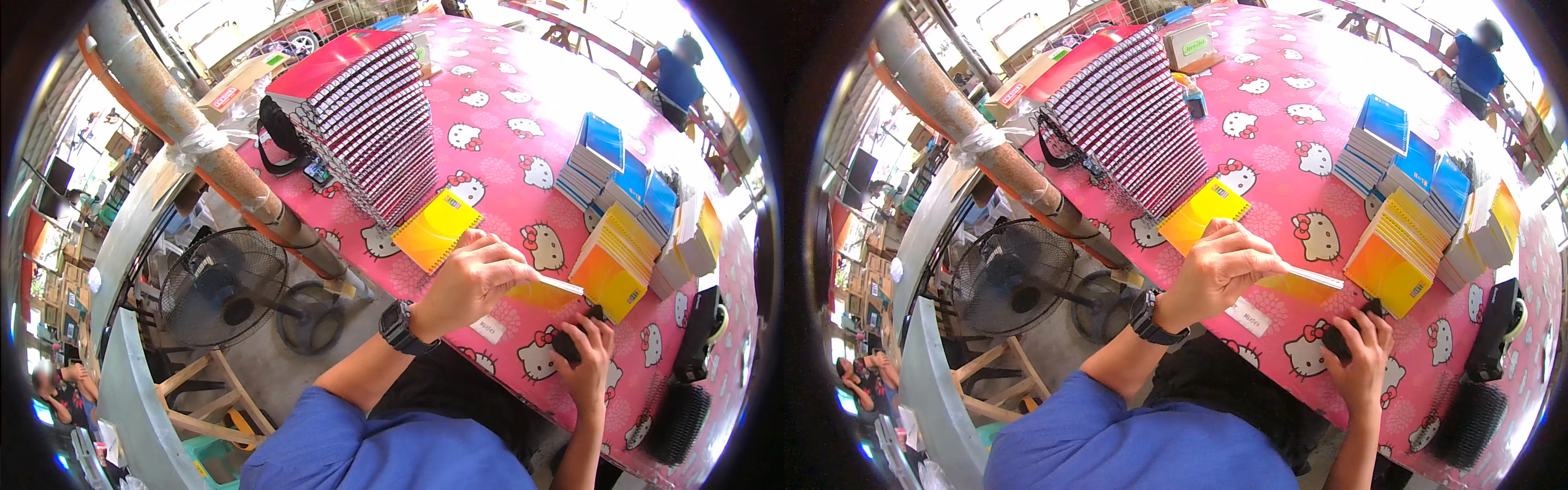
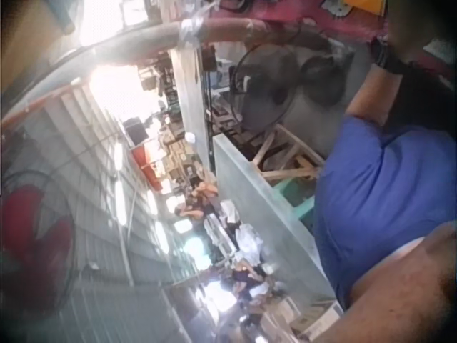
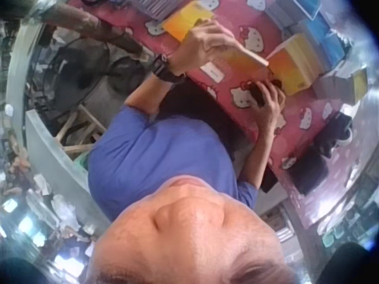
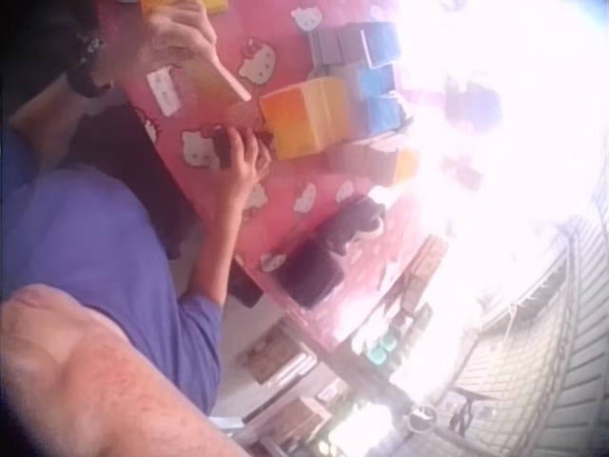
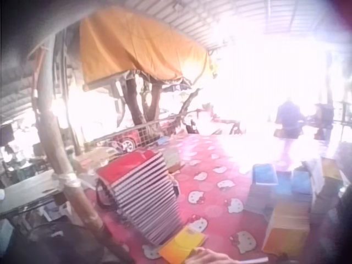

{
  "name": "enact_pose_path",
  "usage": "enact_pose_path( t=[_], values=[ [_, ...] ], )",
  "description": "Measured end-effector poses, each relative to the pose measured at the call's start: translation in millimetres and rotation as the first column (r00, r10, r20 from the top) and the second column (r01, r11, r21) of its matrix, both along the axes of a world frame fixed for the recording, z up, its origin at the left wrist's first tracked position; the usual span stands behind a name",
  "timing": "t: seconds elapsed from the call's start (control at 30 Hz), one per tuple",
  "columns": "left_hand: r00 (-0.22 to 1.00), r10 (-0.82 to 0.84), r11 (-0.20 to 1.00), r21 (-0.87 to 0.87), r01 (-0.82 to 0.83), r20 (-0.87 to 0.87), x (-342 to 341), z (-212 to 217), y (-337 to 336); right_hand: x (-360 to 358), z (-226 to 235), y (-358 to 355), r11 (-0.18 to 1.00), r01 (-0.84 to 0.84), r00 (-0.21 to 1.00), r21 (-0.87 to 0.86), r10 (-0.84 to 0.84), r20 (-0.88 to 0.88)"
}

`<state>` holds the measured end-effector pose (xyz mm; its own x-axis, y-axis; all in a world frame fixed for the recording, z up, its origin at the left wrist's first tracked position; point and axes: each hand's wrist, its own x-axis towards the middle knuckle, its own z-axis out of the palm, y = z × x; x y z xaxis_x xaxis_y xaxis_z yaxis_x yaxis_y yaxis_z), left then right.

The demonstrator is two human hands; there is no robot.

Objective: The person assembles notebooks by hand by threading plastic spiral coils through the punched edges of paper and covers, then uses a hand tool to trim the excess length of the coils.

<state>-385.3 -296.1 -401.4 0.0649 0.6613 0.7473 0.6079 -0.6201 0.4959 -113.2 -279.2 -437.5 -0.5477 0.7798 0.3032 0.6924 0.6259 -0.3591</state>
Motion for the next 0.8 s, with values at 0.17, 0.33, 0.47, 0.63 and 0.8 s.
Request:
enact_pose_path(
  t=[0.17, 0.33, 0.47, 0.63, 0.8],
  values=[
    [0.997, -0.079, 0.996, 0.036, 0.079, -0.002, 18.5, -7.0, -5.5, 67.6, 13.3, 3.9, 0.953, 0.243, 0.948, 0.179, -0.195, -0.25],
    [0.978, -0.205, 0.979, -0.026, 0.204, -0.034, 47.3, -41.2, -6.4, 125.3, -22.8, 44.3, 0.764, 0.561, 0.828, 0.319, -0.522, -0.206],
    [0.976, -0.192, 0.98, -0.065, 0.186, -0.101, 42.5, -36.0, -8.9, 88.9, -0.3, 24.6, 0.749, 0.486, 0.873, 0.451, -0.446, -0.2],
    [0.99, -0.032, 0.994, 0.102, 0.046, -0.14, 41.5, -31.0, -11.3, -0.7, 5.1, -9.3, 0.964, -0.107, 0.683, -0.245, -0.107, -0.723],
    [0.768, 0.433, 0.826, 0.135, -0.548, 0.471, -62.6, -39.0, -33.8, 7.8, -15.9, -9.2, 0.951, -0.041, 0.73, -0.307, -0.181, -0.659]
  ],
)
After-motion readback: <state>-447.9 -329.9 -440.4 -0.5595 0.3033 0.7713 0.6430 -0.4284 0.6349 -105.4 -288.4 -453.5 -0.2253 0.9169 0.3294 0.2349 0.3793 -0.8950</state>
